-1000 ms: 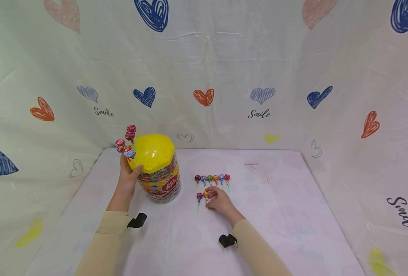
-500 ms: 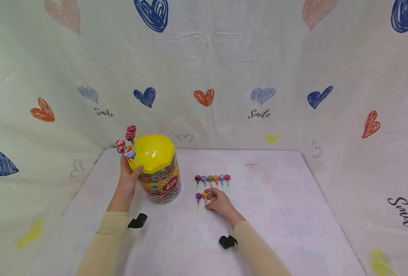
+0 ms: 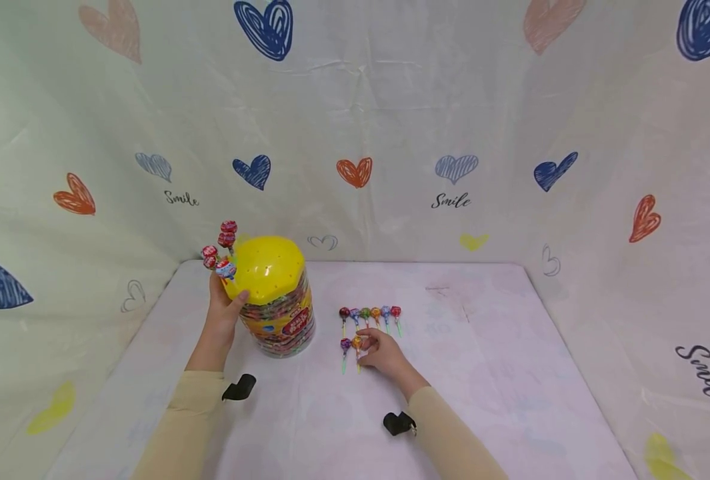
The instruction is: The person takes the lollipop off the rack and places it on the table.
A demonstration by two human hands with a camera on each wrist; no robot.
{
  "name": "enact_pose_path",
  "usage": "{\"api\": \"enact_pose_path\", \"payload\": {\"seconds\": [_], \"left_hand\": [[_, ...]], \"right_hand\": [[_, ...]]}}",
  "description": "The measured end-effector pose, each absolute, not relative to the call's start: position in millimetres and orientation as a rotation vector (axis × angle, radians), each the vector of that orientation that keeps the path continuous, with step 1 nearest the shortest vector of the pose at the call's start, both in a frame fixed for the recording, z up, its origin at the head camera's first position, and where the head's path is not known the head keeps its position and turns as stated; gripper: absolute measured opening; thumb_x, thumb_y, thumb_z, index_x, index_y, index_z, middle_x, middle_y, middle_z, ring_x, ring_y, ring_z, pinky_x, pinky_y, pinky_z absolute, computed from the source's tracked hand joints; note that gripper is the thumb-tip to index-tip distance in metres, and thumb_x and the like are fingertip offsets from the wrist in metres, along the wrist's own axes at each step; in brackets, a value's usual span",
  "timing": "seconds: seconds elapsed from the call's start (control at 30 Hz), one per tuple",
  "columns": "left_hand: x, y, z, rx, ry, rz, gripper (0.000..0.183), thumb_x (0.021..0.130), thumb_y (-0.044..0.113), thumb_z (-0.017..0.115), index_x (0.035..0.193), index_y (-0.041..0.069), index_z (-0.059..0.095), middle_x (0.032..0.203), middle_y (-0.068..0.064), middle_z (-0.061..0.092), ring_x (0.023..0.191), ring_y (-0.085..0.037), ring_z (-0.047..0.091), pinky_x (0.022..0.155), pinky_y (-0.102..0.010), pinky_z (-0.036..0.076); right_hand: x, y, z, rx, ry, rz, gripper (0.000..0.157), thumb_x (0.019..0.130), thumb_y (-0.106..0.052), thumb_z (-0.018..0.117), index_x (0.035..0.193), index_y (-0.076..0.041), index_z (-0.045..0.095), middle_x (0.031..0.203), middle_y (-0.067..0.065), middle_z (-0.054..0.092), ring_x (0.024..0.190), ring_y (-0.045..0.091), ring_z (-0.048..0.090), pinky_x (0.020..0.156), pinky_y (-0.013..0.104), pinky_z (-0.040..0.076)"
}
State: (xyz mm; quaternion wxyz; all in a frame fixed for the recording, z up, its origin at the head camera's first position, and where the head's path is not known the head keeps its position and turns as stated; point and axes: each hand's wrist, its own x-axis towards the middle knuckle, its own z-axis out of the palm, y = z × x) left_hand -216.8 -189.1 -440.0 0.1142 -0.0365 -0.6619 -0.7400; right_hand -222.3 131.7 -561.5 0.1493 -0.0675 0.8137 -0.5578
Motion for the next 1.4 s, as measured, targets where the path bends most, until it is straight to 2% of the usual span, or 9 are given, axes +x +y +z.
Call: {"api": "enact_pose_path", "payload": {"seconds": [0.17,0.3,0.37,0.53,0.7,0.9,1.1,1.27,1.4], "left_hand": [[-214.8,-190.1,-442.1,-0.11,-1.947,-2.17,0.075,0.097,0.012,0.06,0.152,0.022,0.011,0.152,-0.002,0.031,0.138,-0.018,0.028,0.118,-0.037,0.014],[-214.4,-190.0,-441.6,-0.093,-1.945,-2.184,0.075,0.097,0.014,0.061,0.152,0.024,0.011,0.151,-0.001,0.031,0.138,-0.017,0.028,0.118,-0.037,0.015],[-215.1,-189.7,-440.6,-0.094,-1.943,-2.187,0.075,0.096,0.015,0.062,0.152,0.024,0.012,0.151,-0.001,0.031,0.138,-0.018,0.029,0.118,-0.037,0.016],[-216.2,-189.1,-439.1,-0.094,-1.95,-2.177,0.076,0.097,0.015,0.062,0.153,0.024,0.011,0.152,-0.002,0.031,0.139,-0.019,0.028,0.118,-0.037,0.015],[-216.3,-188.6,-439.1,-0.105,-1.953,-2.183,0.076,0.097,0.014,0.061,0.153,0.024,0.012,0.152,-0.002,0.031,0.138,-0.019,0.029,0.118,-0.037,0.015],[-215.5,-190.1,-438.8,-0.113,-1.953,-2.174,0.076,0.097,0.015,0.061,0.153,0.026,0.011,0.151,-0.001,0.031,0.137,-0.017,0.029,0.118,-0.036,0.016],[-216.4,-190.8,-438.7,-0.063,-1.981,-2.171,0.078,0.096,0.022,0.063,0.153,0.026,0.01,0.153,-0.002,0.029,0.138,-0.02,0.028,0.118,-0.038,0.017],[-217.7,-191.2,-440.2,-0.058,-1.998,-2.157,0.078,0.097,0.023,0.062,0.154,0.026,0.008,0.153,-0.004,0.028,0.137,-0.02,0.028,0.117,-0.038,0.017],[-218.1,-192.4,-441.0,-0.094,-1.987,-2.156,0.076,0.097,0.021,0.061,0.153,0.027,0.01,0.151,-0.003,0.03,0.136,-0.019,0.031,0.117,-0.038,0.019]], "right_hand": [[-222.6,131.8,-543.8,-0.209,2.328,-1.687,0.058,0.078,0.007,0.075,0.132,-0.002,0.057,0.098,0.012,0.058,0.068,0.016,0.053,0.056,0.028,0.05],[-225.9,120.4,-512.6,-0.305,2.334,-1.793,0.056,0.08,0.009,0.072,0.132,-0.001,0.056,0.109,0.022,0.057,0.075,0.017,0.057,0.06,0.025,0.051],[-227.4,110.9,-495.0,-0.365,2.336,-1.867,0.055,0.08,0.009,0.072,0.131,-0.002,0.057,0.112,0.022,0.058,0.08,0.017,0.058,0.064,0.024,0.052],[-227.9,83.1,-455.9,-0.522,2.273,-2.05,0.049,0.083,0.006,0.073,0.129,-0.004,0.059,0.113,0.015,0.06,0.091,0.025,0.06,0.076,0.025,0.055],[-230.3,61.5,-430.9,-0.65,2.233,-2.157,0.046,0.085,0.008,0.07,0.127,-0.004,0.06,0.114,0.018,0.06,0.096,0.032,0.059,0.084,0.027,0.054],[-233.3,38.4,-404.8,-0.839,2.191,-2.214,0.043,0.085,0.006,0.07,0.126,0.0,0.059,0.115,0.015,0.061,0.098,0.029,0.059,0.091,0.034,0.052],[-237.1,16.6,-381.0,-1.014,2.192,-2.171,0.041,0.086,0.003,0.071,0.125,-0.002,0.06,0.114,0.011,0.062,0.1,0.024,0.059,0.096,0.045,0.048],[-242.4,3.3,-371.1,-1.077,2.257,-2.063,0.036,0.087,-0.001,0.071,0.122,-0.001,0.063,0.115,0.007,0.064,0.102,0.019,0.057,0.095,0.036,0.049],[-244.7,-3.3,-365.1,-1.085,2.315,-1.941,0.029,0.088,-0.006,0.072,0.117,-0.008,0.067,0.115,0.0,0.064,0.103,0.016,0.055,0.093,0.031,0.048]]}}
